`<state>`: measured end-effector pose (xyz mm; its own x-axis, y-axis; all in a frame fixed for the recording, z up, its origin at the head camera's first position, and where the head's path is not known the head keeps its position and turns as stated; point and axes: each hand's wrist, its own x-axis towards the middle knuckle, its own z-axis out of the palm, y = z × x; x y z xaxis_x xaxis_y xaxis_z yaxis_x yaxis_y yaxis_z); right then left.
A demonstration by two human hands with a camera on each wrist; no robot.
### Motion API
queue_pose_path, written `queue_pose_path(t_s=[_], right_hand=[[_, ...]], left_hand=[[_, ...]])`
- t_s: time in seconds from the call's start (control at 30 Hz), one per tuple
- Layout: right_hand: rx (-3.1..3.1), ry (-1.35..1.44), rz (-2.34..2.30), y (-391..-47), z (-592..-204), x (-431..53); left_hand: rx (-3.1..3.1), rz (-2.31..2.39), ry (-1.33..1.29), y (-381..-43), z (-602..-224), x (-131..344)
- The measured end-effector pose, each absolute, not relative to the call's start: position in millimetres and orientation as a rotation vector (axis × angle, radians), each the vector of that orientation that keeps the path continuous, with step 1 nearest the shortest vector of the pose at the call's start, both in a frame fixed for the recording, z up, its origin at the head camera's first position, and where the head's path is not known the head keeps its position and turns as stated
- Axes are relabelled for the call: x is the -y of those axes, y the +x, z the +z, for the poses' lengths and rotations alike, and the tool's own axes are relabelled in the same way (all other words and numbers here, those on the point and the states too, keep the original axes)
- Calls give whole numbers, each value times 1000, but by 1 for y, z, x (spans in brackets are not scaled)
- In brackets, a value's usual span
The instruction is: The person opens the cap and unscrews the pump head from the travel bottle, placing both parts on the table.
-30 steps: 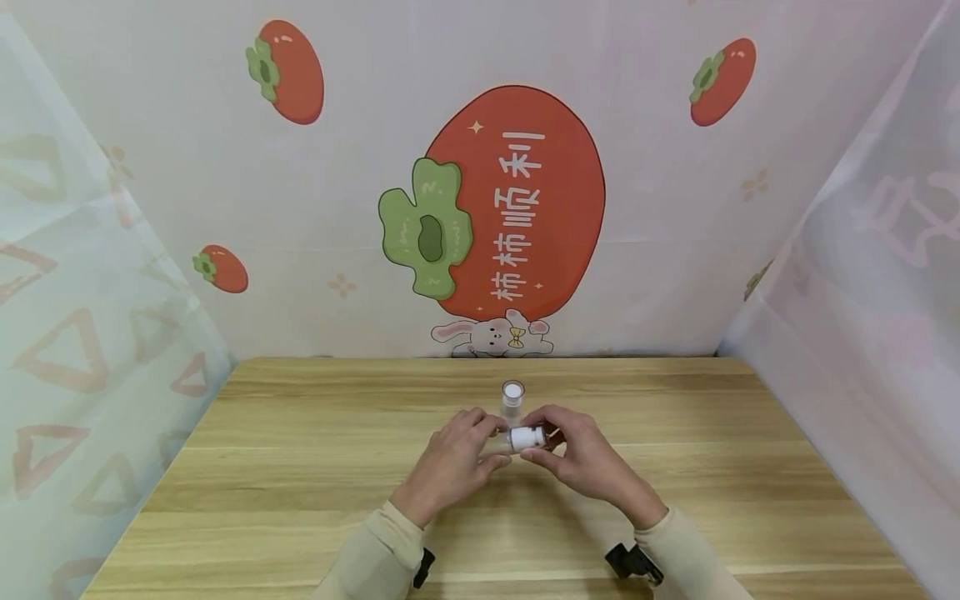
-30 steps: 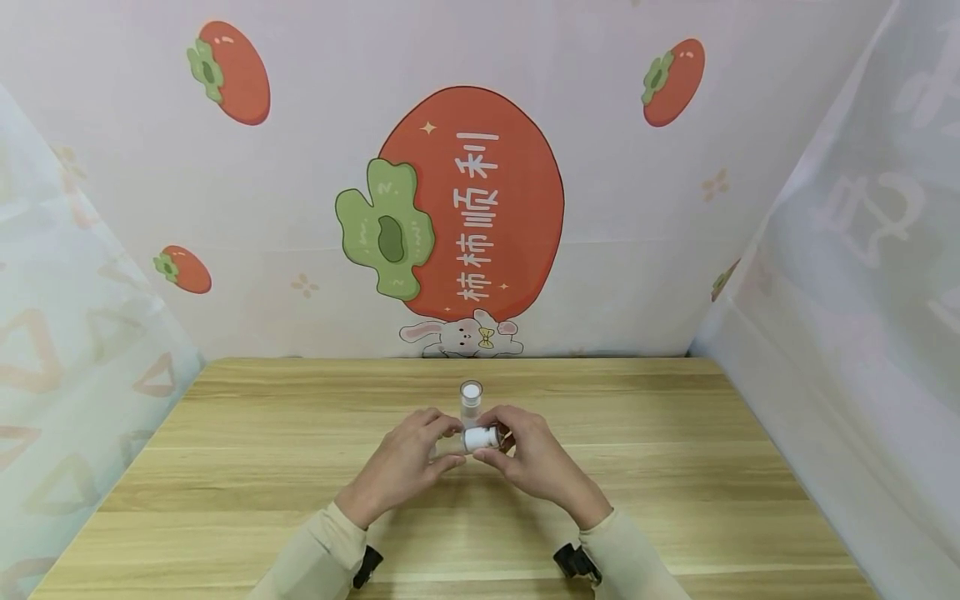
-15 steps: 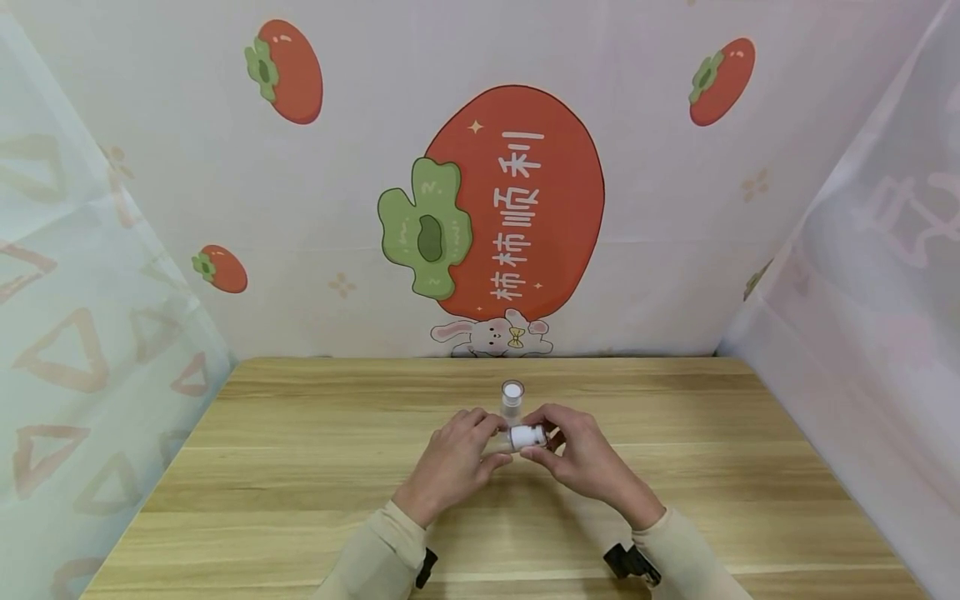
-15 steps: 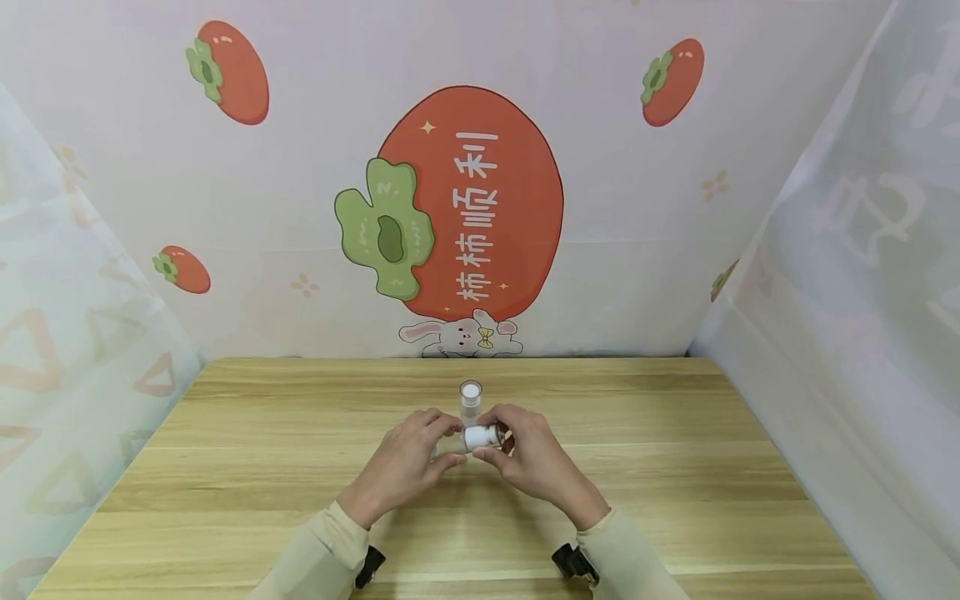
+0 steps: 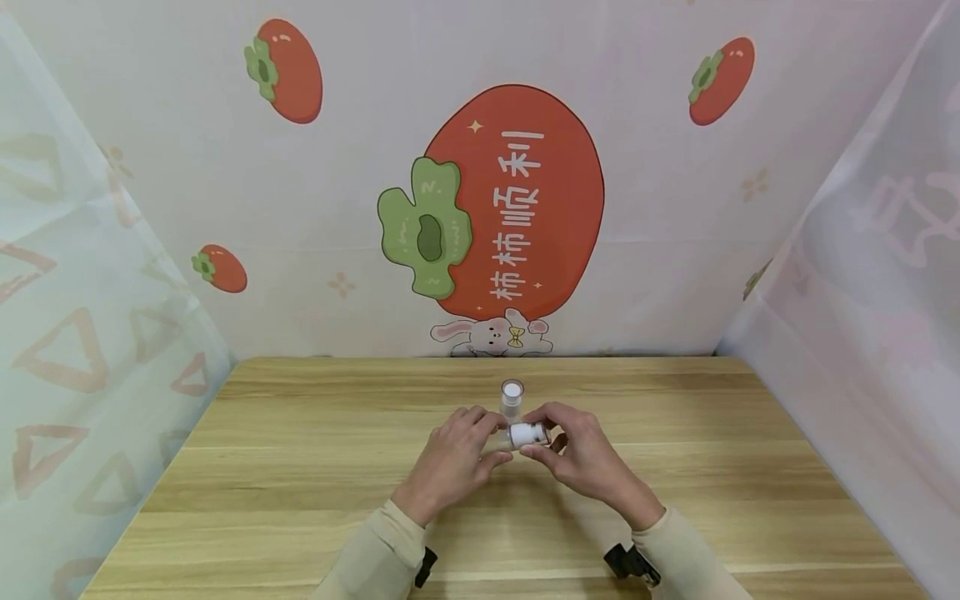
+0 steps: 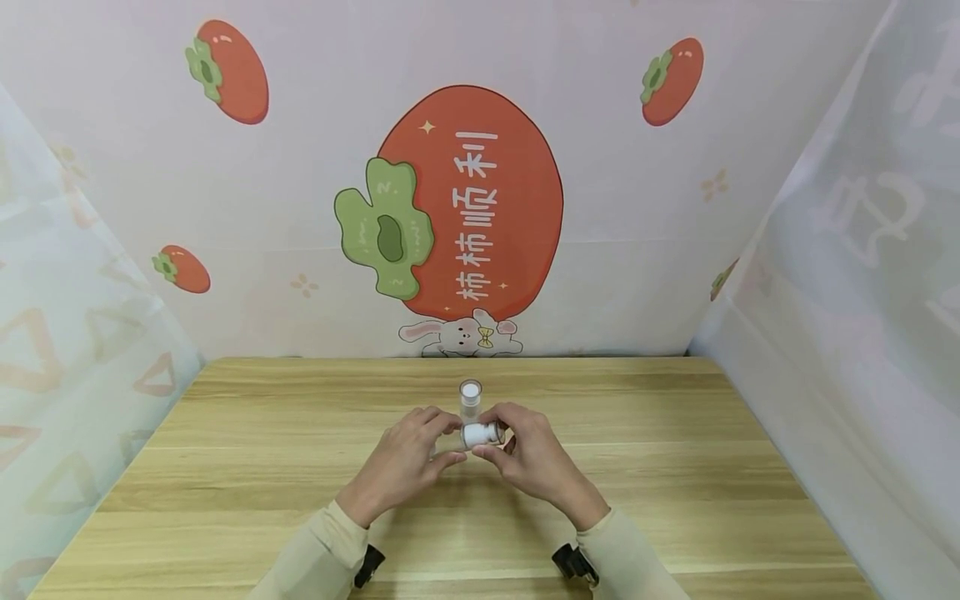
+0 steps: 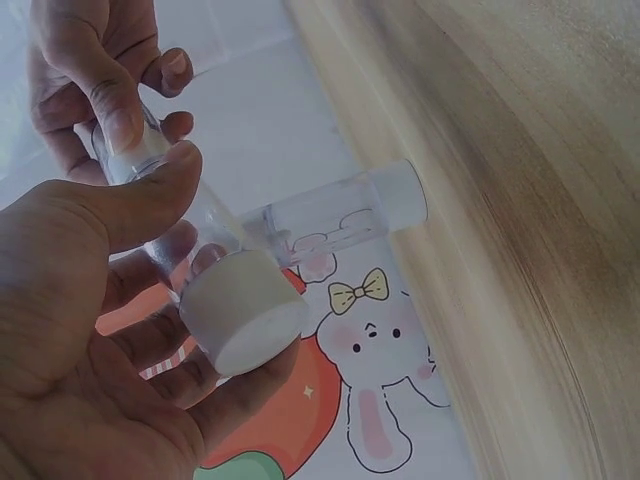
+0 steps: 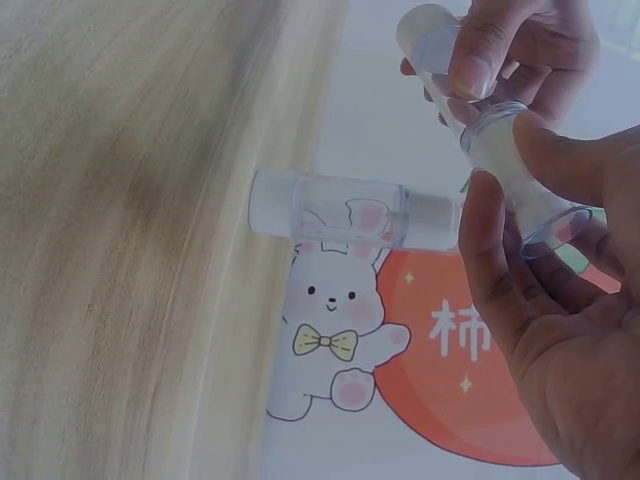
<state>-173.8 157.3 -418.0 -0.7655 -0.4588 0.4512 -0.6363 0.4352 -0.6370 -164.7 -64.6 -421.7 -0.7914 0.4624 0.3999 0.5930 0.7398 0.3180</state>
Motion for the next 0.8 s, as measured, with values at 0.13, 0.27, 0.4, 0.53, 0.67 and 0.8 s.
queue_pose_path(t_s=[0.13, 0.27, 0.4, 0.53, 0.67, 0.8], right_hand=[[2482, 961, 1261, -174, -417, -158], [2502, 958, 1277, -173, -416, -159], [2516, 961, 1284, -173, -415, -160], [2521, 967, 1289, -173, -415, -159], [2525, 968, 1294, -173, -414, -160], [2528, 970, 1297, -172, -414, -160]], left_hand=[[2655, -641, -831, -165, -421, 65], [2658, -651, -848, -166, -421, 66], [2651, -660, -861, -166, -421, 67], [2651, -669, -871, -166, -421, 67], [2657, -676, -881, -165, -420, 67], [2657, -680, -888, -165, -420, 67]])
